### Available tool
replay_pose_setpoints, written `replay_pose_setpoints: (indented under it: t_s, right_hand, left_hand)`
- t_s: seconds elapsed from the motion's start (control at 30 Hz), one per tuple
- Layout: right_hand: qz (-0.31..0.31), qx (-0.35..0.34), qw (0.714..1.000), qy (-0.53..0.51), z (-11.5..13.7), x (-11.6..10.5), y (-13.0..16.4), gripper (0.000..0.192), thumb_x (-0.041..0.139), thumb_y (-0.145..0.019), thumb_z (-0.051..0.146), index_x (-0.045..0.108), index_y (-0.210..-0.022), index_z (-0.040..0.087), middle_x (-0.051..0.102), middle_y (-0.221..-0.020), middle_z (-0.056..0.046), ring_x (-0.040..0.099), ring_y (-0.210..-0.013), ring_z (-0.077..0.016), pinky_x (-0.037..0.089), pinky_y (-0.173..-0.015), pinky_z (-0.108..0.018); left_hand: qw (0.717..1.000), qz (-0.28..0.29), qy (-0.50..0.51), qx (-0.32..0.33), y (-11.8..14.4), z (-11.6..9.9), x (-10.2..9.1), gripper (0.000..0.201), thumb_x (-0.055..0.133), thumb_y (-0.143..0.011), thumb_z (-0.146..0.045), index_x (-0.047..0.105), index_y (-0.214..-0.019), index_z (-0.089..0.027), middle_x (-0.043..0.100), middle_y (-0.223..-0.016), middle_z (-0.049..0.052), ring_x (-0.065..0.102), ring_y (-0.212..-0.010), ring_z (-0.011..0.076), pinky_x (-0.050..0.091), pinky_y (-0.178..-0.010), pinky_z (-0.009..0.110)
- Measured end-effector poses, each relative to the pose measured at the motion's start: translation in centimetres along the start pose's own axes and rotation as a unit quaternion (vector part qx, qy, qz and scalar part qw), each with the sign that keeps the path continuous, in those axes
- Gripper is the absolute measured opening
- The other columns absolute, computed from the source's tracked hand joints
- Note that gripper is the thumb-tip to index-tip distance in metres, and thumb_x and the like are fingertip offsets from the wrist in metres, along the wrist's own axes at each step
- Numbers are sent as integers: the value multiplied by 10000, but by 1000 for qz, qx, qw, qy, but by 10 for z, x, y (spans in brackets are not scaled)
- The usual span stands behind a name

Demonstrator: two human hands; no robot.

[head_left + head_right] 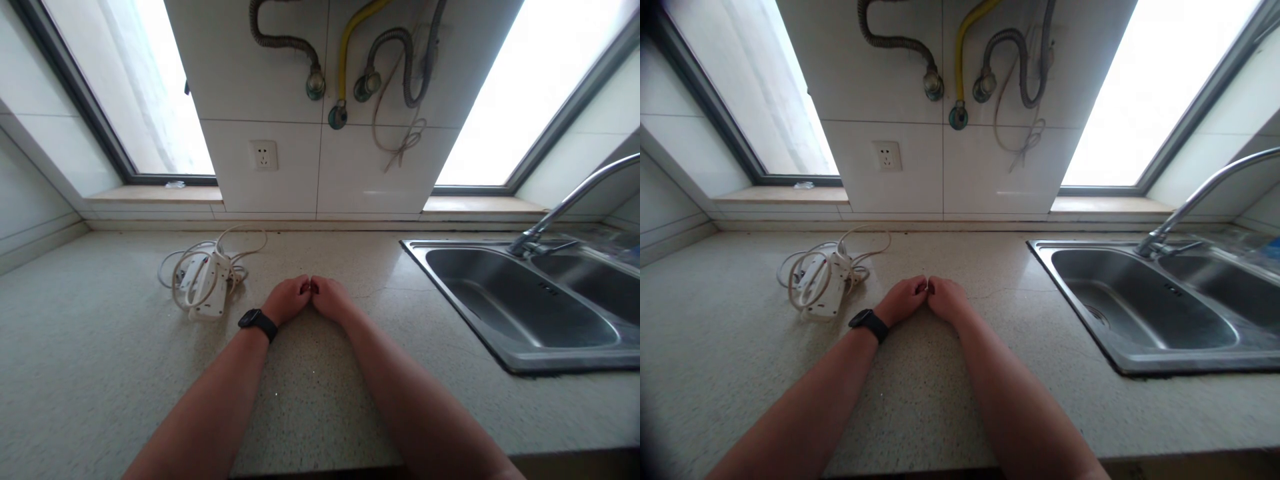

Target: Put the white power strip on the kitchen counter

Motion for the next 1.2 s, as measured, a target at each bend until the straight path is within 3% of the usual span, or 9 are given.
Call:
replay_pose_setpoints:
  t_s: [1.2]
  right_hand:
    - [-7, -3, 1000, -2, -2, 2, 0, 163, 495, -841, 226, 643, -909, 217, 692, -892, -56, 574, -771, -171, 265, -603, -270]
  left_hand:
    - [1000, -5, 5, 8, 1, -2, -1, 82, 471, -823, -225, 493, -748, -200, 540, -662, -8, 452, -615, 137, 252, -583, 276]
Point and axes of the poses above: each hand's wrist, its own y-axis away from the middle knuckle, its own x-axis out of the palm, z = x × y, the point moved 9 cm from there along -y, towards the middle knuckle
